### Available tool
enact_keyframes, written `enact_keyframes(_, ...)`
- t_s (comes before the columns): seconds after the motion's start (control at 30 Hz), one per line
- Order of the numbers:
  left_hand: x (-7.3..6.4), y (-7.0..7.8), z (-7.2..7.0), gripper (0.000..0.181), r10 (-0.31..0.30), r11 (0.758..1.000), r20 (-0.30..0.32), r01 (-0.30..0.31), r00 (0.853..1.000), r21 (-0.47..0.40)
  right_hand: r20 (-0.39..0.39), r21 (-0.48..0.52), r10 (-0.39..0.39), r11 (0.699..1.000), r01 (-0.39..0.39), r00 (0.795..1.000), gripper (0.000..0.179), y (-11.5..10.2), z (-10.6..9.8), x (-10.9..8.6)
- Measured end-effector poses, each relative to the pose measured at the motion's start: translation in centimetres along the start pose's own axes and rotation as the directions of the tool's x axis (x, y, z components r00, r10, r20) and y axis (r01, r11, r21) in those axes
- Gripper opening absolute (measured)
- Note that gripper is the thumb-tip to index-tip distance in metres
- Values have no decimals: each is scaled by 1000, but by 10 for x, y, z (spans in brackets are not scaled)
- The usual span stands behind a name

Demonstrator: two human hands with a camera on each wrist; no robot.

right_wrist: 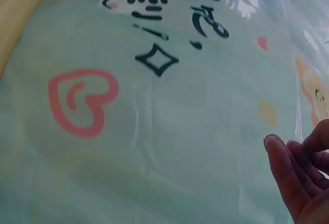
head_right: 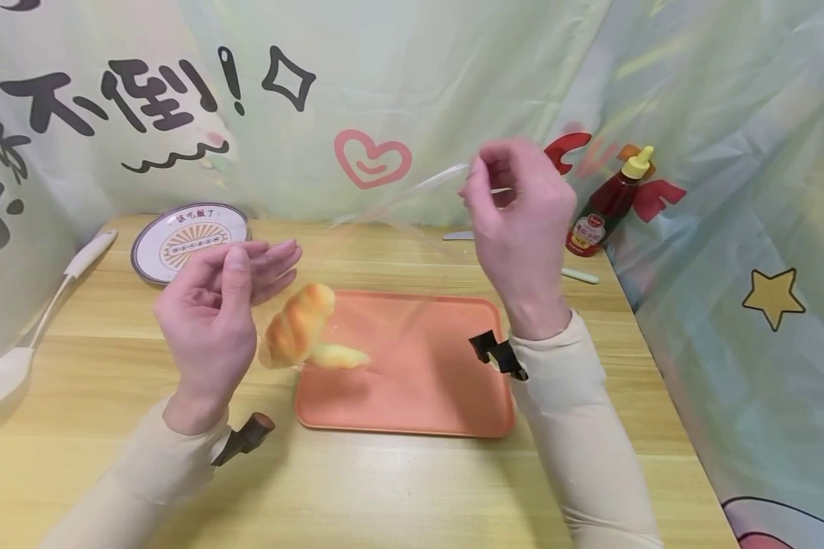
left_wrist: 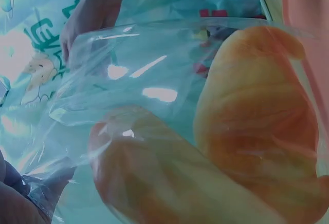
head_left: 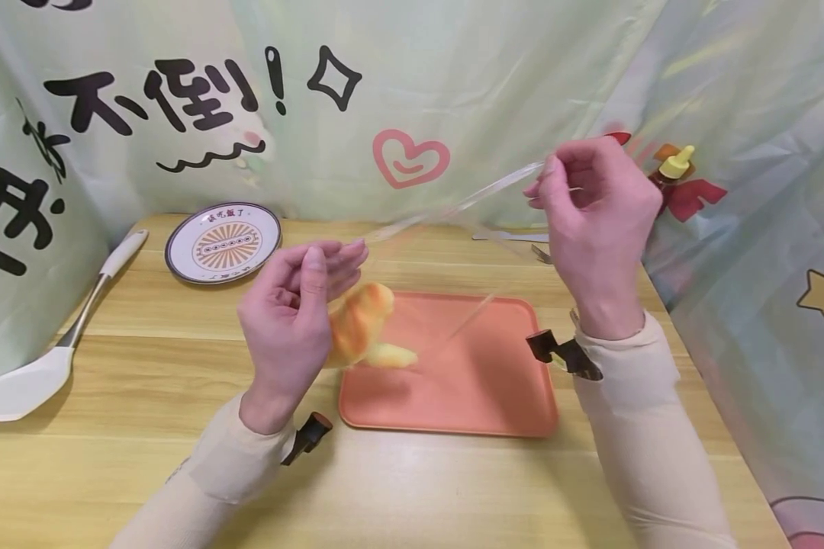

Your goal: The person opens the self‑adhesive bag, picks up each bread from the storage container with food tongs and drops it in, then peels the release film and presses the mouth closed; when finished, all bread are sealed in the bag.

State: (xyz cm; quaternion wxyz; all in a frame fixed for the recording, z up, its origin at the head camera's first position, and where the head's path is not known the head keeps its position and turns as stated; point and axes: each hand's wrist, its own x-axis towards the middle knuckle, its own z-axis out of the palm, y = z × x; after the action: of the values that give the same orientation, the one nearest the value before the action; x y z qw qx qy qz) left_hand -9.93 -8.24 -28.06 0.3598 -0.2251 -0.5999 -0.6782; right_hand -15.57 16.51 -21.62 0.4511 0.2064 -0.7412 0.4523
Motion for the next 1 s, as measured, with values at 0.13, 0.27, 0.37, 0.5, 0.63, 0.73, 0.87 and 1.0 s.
enact_keyframes(0.13, 1, 1, -2, 18, -11, 1000, -8, 11, 1000, -15, -40, 5, 46, 999, -46, 998, 16, 6, -7, 3)
enact_keyframes(0.27, 3, 2, -4, 18, -14, 1000, -19, 13, 1000, -18, -70, 11, 100, 995, -99, 993, 14, 10, -12, 4)
enact_keyframes(0.37, 4, 3, -6, 17, -19, 1000, -30, 18, 999, -21, -88, 3, 126, 992, -126, 988, 12, 12, -16, 5)
enact_keyframes(0.5, 5, 3, -7, 18, -27, 999, -45, 26, 999, -29, -114, -7, 141, 990, -143, 983, 11, 15, -20, 6)
enact_keyframes(0.63, 5, 2, -9, 18, -33, 999, -66, 30, 997, -34, -144, -3, 157, 987, -159, 977, 11, 16, -24, 8)
enact_keyframes(0.73, 6, 1, -10, 18, -34, 999, -75, 31, 997, -39, -165, -12, 173, 984, -178, 971, 11, 18, -27, 9)
enact_keyframes(0.87, 7, 1, -12, 18, -35, 999, -81, 32, 996, -38, -187, -18, 204, 977, -211, 961, 12, 20, -31, 11)
enact_keyframes(1.0, 7, 0, -14, 18, -41, 999, -87, 38, 995, -31, -199, -5, 221, 974, -227, 955, 13, 23, -35, 11)
